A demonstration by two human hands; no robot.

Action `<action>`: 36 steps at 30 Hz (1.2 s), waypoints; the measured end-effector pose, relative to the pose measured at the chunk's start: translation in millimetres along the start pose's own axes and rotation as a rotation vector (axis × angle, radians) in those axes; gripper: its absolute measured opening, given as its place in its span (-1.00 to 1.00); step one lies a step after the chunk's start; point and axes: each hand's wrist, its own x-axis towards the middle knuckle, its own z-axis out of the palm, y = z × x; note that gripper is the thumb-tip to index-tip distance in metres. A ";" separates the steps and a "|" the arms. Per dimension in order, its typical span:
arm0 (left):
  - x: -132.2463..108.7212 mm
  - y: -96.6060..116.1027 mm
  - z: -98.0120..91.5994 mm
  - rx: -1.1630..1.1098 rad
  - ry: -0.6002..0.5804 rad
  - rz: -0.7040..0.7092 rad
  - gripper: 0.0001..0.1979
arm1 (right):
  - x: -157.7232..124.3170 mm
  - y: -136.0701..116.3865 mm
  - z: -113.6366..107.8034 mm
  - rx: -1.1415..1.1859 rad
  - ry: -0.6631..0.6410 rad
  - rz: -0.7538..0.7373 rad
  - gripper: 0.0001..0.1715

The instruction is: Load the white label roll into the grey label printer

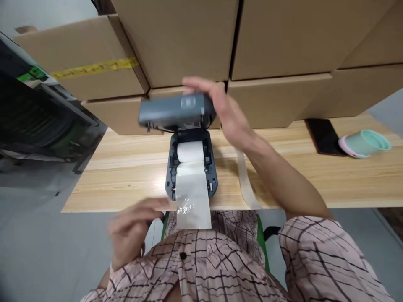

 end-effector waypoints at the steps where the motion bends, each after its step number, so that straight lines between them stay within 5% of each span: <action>1: 3.3 -4.7 -2.2 0.058 0.182 0.017 -0.69 | -25.7 -12.5 2.0 0.060 -0.061 -0.013 -0.20; 3: 12.7 -17.3 -2.0 0.165 0.403 -0.012 -0.58 | -73.9 -31.2 9.6 0.011 -0.154 -0.071 -0.36; 7: 29.5 -43.3 15.8 0.140 0.326 -0.262 -0.23 | -137.1 -40.6 34.0 -0.203 -0.107 -0.081 -0.50; 11: 29.2 -54.7 34.0 0.023 0.269 -0.516 -0.10 | -157.2 -32.5 59.5 -0.245 0.082 -0.103 -0.48; 16: 15.4 -56.1 36.3 0.001 0.244 -0.574 -0.05 | -166.5 -25.4 78.9 -0.255 0.243 -0.101 -0.44; 28: 1.8 -58.5 34.4 0.073 0.261 -0.422 -0.09 | -167.3 -20.1 81.0 -0.208 0.276 -0.073 -0.53; 30: -15.8 -56.5 31.6 0.138 0.419 -0.357 -0.26 | -165.5 -22.9 81.7 -0.194 0.294 -0.077 -0.55; 32: -34.5 -52.4 29.5 0.172 0.616 -0.337 -0.74 | -164.0 -25.6 82.5 -0.198 0.307 -0.068 -0.57; 34: -46.6 -46.2 28.6 0.067 0.506 -0.513 -0.62 | -162.9 -27.4 82.9 -0.225 0.313 -0.055 -0.58; 36: -47.8 -39.2 29.9 -0.164 0.181 -0.799 -0.44 | -162.2 -28.0 82.7 -0.251 0.307 -0.051 -0.59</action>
